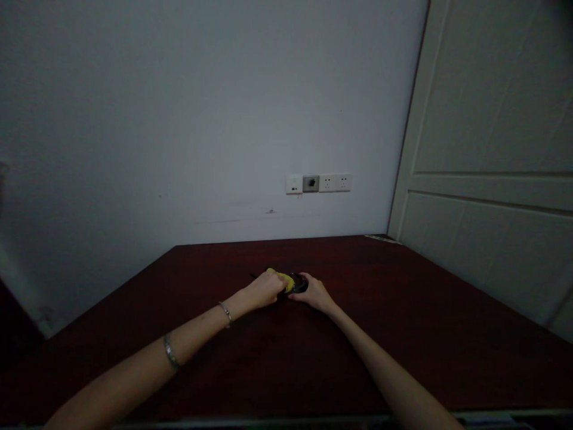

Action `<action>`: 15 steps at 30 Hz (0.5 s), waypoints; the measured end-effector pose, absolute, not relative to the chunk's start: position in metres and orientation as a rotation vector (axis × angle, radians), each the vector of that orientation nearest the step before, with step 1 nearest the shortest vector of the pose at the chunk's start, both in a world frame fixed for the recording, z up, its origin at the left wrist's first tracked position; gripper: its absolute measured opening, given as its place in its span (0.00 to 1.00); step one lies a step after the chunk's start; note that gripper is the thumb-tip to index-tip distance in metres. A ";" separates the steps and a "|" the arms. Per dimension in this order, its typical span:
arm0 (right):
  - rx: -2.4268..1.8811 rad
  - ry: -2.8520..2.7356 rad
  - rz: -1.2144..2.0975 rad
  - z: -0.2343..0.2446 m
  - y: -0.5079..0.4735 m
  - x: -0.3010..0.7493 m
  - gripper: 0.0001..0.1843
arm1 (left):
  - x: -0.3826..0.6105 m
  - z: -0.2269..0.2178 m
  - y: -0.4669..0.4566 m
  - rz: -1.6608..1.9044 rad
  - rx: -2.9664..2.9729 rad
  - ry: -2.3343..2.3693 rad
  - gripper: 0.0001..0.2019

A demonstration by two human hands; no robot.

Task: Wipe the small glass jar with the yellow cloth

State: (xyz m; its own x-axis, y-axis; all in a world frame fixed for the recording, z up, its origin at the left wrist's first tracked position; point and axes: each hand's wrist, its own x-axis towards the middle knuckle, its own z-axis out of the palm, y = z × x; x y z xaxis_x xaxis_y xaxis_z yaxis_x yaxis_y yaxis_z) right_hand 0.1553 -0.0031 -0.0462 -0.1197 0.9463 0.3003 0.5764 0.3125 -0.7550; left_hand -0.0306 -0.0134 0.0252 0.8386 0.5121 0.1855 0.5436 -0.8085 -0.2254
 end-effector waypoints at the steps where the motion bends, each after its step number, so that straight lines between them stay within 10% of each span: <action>1: -1.355 -1.803 0.603 -0.046 -0.003 0.155 0.40 | -0.029 0.026 -0.015 -0.152 -2.732 -0.797 0.12; 15: -1.331 -1.781 0.603 -0.049 -0.004 0.153 0.38 | -0.026 0.040 -0.027 -0.102 -2.748 -0.956 0.08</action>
